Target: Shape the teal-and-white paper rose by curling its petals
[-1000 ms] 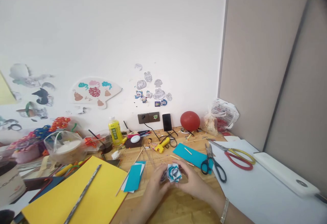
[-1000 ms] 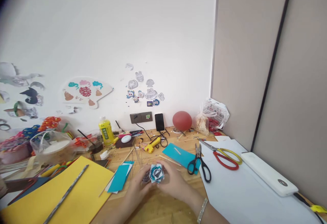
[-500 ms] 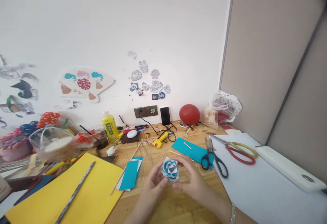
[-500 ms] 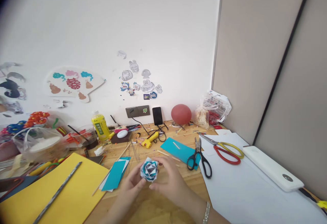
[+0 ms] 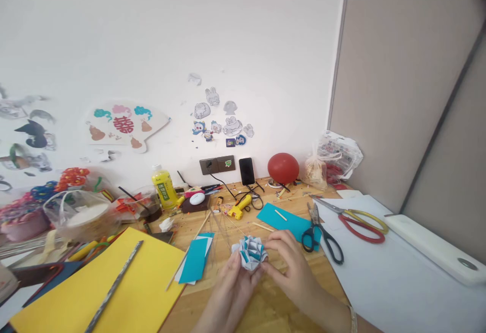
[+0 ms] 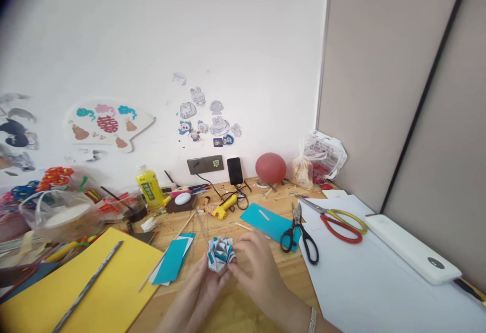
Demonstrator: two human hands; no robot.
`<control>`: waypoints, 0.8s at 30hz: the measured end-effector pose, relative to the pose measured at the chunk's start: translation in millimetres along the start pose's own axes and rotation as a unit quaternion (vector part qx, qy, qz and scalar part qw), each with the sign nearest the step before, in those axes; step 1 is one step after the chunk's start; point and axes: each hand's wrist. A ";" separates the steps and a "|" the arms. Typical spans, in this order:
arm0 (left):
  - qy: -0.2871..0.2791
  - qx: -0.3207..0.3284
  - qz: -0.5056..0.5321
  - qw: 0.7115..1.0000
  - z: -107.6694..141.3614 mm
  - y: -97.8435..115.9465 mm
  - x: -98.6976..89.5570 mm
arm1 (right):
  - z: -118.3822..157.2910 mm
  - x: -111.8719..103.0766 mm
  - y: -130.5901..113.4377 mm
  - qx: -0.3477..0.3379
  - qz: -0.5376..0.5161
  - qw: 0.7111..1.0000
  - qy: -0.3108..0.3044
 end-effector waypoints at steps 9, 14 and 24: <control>0.043 -0.028 0.041 0.998 -4.4 -6.8 3.7 | 4.1 1.6 -4.4 -0.041 0.050 0.998 -0.027; 0.051 -0.016 0.016 0.998 -1.1 -5.2 9.5 | 3.5 2.1 -7.1 -0.045 0.061 0.997 -0.022; 0.075 -0.005 0.056 0.996 0.1 1.1 19.1 | 1.7 -0.4 -9.7 -0.052 0.063 0.996 -0.031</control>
Point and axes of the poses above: each hand's wrist, its own z-axis away from the middle knuckle, its own x-axis out of the palm, y = z × x, and after that the axes turned 11 degrees about -y, right-handed
